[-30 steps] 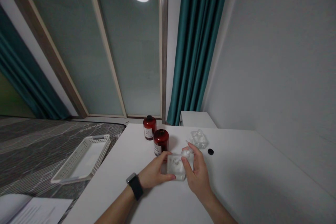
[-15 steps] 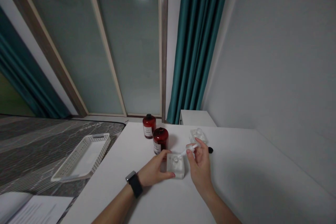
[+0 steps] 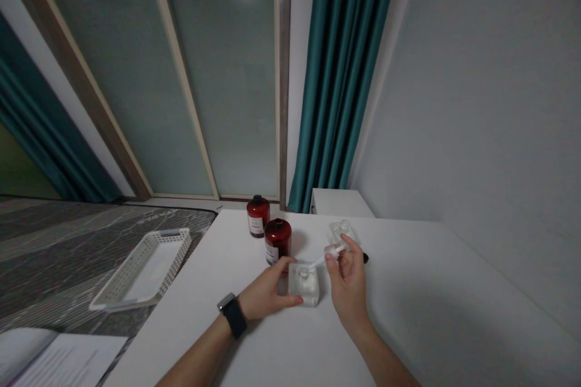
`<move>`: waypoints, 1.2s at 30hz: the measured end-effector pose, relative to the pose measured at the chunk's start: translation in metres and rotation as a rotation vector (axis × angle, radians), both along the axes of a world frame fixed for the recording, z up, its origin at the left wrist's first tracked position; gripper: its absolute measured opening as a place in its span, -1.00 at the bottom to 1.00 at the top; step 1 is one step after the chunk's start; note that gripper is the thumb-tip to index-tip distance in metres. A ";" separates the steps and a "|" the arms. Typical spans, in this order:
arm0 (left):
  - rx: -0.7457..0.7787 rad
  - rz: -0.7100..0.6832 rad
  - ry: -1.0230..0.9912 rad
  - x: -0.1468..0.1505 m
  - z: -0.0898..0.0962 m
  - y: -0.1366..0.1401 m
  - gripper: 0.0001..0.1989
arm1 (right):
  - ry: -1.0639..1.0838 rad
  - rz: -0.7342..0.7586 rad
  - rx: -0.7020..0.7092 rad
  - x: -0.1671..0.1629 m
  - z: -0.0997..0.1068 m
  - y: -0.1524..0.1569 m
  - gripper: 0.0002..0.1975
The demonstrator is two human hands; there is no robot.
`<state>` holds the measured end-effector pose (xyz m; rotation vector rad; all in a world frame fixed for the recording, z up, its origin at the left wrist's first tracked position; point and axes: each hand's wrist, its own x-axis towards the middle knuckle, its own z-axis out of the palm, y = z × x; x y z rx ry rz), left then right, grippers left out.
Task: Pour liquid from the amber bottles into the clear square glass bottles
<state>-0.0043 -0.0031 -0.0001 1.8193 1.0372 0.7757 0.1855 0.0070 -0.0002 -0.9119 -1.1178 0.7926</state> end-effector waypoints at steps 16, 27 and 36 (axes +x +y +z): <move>-0.006 0.013 0.010 0.000 0.000 -0.001 -0.38 | 0.112 0.081 -0.095 0.003 0.000 0.001 -0.46; 0.008 0.016 -0.001 -0.001 -0.001 -0.001 -0.37 | 0.072 0.137 -0.102 0.001 -0.001 0.000 -0.46; 0.027 0.024 0.047 -0.002 -0.003 -0.001 -0.39 | -0.021 0.092 -0.113 0.016 -0.005 0.011 -0.56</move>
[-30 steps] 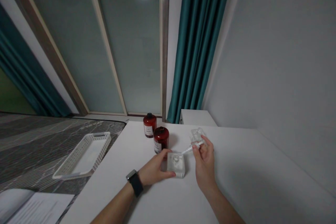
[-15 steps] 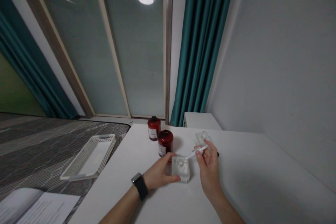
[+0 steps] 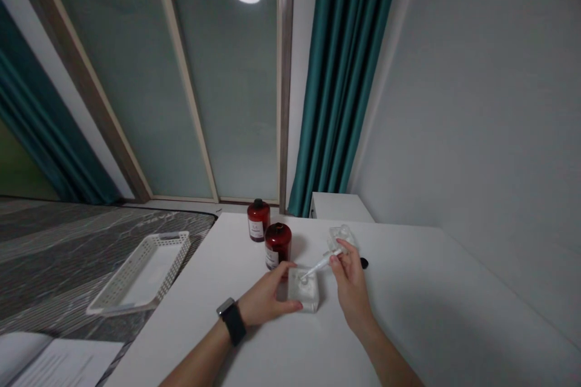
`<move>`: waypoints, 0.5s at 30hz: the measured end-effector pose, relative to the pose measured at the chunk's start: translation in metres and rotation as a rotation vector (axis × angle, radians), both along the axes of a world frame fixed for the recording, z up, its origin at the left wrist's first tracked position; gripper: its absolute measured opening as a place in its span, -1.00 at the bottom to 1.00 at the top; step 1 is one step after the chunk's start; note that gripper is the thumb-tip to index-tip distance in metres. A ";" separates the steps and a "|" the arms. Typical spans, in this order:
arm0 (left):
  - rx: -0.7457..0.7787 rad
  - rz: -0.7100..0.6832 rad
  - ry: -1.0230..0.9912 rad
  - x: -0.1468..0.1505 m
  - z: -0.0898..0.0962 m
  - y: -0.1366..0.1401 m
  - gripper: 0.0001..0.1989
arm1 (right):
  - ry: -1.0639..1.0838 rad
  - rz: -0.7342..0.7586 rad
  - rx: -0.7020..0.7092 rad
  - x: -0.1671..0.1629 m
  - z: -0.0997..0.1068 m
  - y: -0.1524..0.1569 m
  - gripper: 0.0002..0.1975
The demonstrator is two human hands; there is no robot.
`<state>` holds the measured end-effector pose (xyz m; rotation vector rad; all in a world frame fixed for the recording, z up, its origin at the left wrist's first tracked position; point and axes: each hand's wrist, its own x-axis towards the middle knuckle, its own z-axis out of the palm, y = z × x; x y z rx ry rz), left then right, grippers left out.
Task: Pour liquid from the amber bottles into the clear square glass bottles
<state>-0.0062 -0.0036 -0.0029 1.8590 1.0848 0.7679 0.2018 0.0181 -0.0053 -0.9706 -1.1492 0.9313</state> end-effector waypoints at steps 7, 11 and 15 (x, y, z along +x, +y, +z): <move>-0.017 -0.009 -0.027 0.000 0.000 0.000 -0.38 | 0.013 -0.062 -0.018 0.009 0.003 0.004 -0.55; -0.016 -0.017 -0.052 0.001 0.001 0.000 -0.39 | -0.019 -0.035 0.037 0.009 -0.002 0.003 -0.56; -0.019 -0.015 -0.065 0.001 0.001 0.000 -0.39 | -0.054 0.034 0.082 0.007 -0.003 0.002 -0.60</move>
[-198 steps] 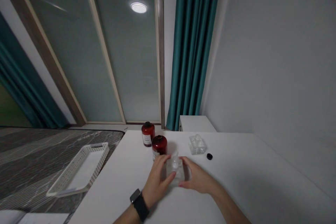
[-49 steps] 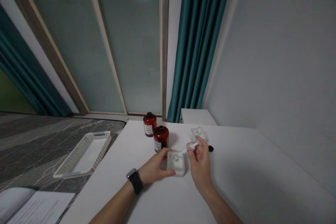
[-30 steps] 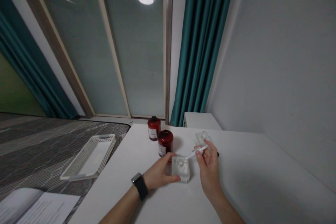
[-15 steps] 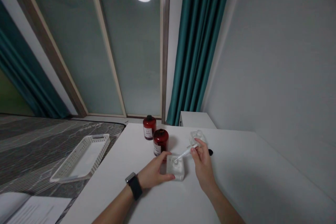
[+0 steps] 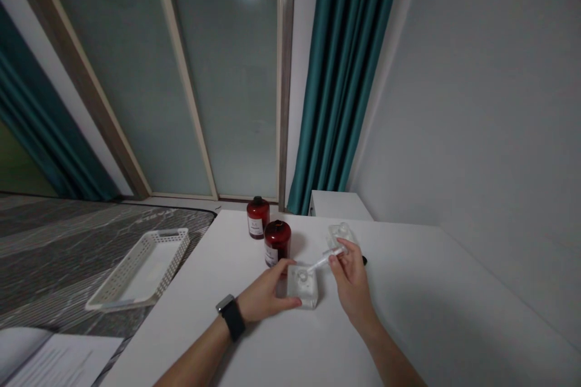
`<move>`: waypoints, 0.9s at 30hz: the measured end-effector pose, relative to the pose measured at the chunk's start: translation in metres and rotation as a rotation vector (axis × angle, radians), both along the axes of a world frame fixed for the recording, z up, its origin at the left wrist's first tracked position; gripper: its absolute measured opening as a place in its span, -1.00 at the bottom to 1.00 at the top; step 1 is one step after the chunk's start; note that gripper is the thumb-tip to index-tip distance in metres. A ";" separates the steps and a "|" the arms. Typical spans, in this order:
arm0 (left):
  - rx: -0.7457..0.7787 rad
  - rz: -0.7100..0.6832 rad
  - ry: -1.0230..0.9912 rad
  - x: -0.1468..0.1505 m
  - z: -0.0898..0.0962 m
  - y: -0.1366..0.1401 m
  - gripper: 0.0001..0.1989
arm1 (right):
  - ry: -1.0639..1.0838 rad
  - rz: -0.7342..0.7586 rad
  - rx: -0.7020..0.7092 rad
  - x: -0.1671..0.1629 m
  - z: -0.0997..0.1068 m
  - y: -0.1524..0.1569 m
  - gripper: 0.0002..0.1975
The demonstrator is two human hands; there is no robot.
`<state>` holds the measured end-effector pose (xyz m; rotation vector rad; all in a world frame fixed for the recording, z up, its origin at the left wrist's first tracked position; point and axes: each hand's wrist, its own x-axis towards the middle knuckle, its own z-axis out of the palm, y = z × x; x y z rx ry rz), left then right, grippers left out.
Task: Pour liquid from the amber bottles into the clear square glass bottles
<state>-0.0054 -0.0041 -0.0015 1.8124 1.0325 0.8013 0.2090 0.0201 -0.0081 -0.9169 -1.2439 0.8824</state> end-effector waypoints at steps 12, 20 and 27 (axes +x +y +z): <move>-0.017 0.009 0.021 0.002 0.004 -0.001 -0.41 | 0.038 -0.142 -0.099 0.052 0.011 0.020 -0.60; -0.011 0.021 0.031 0.001 0.003 -0.001 -0.42 | 0.056 -0.286 -0.048 0.108 -0.003 0.024 -0.58; -0.010 0.030 0.031 0.001 -0.001 -0.001 -0.42 | -0.279 -0.461 -0.083 0.140 -0.032 0.030 -0.58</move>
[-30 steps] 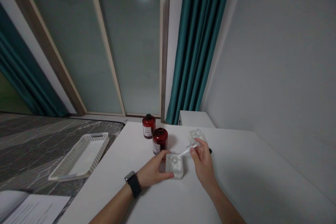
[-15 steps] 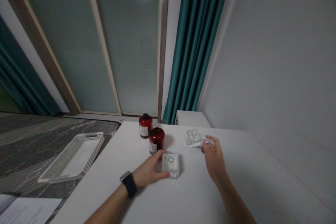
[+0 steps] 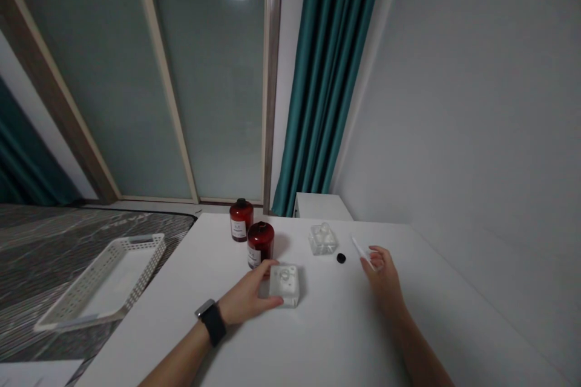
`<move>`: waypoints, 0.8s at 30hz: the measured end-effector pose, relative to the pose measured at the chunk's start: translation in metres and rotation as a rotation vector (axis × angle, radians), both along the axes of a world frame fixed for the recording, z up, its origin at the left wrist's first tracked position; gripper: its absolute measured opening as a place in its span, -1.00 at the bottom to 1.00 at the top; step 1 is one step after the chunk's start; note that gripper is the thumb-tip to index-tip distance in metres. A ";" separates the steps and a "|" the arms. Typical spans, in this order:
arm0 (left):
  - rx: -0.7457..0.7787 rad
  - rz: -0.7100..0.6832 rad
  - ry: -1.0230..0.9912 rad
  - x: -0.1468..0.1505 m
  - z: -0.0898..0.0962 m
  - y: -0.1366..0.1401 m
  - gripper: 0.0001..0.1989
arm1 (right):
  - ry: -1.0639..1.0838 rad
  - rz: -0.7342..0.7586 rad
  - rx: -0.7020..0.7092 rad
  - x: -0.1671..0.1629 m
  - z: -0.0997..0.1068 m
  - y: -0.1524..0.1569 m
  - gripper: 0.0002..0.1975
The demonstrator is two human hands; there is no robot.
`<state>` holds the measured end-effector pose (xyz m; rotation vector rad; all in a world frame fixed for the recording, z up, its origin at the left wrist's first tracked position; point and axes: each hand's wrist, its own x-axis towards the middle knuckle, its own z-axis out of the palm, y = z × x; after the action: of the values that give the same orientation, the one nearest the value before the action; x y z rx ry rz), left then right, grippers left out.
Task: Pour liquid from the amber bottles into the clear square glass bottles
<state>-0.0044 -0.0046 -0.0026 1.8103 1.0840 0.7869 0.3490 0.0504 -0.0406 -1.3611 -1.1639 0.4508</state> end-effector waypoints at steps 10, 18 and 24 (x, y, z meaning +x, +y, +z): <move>-0.002 0.000 0.006 0.000 0.001 0.000 -0.41 | -0.415 -0.051 -0.084 0.002 -0.028 0.017 -0.65; -0.001 -0.012 0.026 -0.001 -0.001 0.001 -0.41 | -0.554 -0.079 -0.058 0.002 -0.038 0.020 -0.53; -0.003 -0.017 0.016 -0.001 0.000 0.003 -0.41 | -0.598 -0.032 0.129 -0.004 -0.023 0.012 -0.62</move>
<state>-0.0053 -0.0019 -0.0028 1.8237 1.0780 0.7623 0.3445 0.0620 -0.0633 -1.4418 -1.6189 -0.0710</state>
